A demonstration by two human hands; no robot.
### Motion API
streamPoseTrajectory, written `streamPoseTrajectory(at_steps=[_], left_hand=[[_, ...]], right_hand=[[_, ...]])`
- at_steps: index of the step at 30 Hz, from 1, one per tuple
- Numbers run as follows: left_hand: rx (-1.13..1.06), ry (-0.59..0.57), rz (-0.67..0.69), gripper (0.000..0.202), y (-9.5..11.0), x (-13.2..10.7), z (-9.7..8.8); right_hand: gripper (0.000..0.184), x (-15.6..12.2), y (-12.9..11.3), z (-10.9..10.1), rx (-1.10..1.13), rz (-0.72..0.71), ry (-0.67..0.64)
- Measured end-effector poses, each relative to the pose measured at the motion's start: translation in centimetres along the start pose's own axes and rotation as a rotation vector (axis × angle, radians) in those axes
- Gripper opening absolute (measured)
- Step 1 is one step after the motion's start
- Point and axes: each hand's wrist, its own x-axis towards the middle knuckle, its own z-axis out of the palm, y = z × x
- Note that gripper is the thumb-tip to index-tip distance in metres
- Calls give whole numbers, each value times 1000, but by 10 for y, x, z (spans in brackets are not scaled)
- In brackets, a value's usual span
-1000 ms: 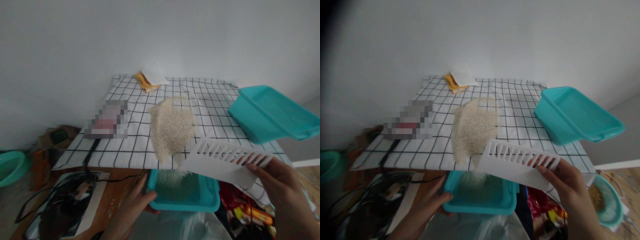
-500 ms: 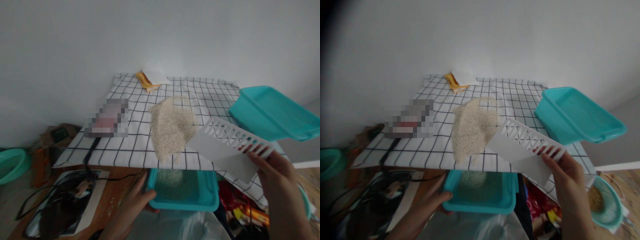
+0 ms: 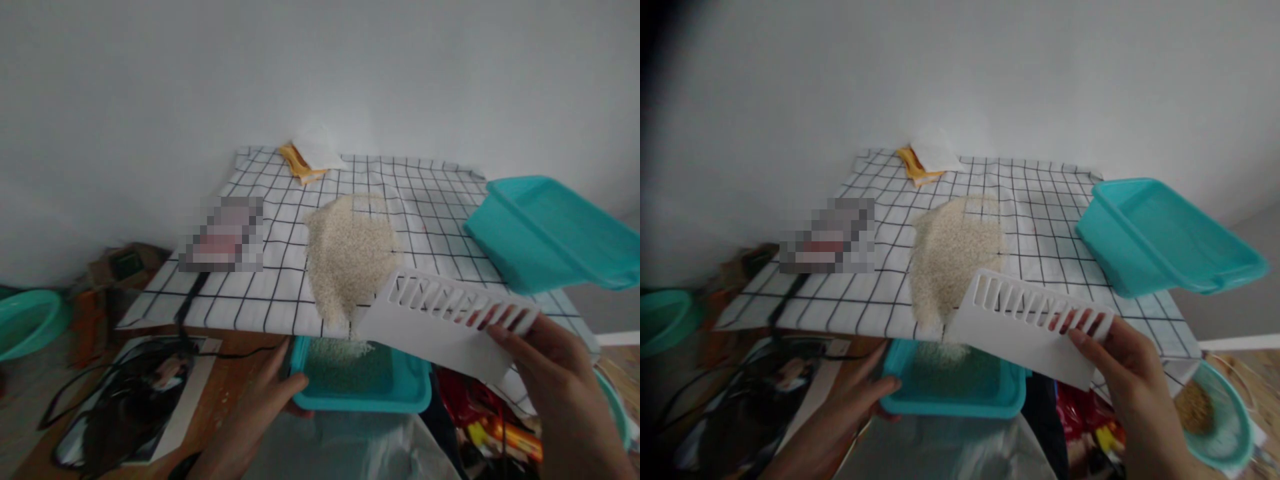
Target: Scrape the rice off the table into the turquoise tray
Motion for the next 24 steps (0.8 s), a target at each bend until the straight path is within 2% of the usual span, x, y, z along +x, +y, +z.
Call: streamPoseTrajectory(at_steps=[5, 9, 15, 20, 24], left_hand=[[3, 2, -16, 76, 0, 4, 2], [18, 16, 2, 80, 3, 2, 4], [8, 31, 29, 71, 8, -5, 1], [3, 39, 40, 74, 8, -4, 0], [9, 39, 45, 74, 7, -2, 2]], right_hand=[[22, 7, 1, 0, -1, -57, 10], [28, 13, 5, 5, -31, -20, -54], [18, 3, -4, 15, 16, -4, -60], [21, 3, -3, 10, 53, -28, 36], [30, 9, 8, 3, 24, -16, -1]])
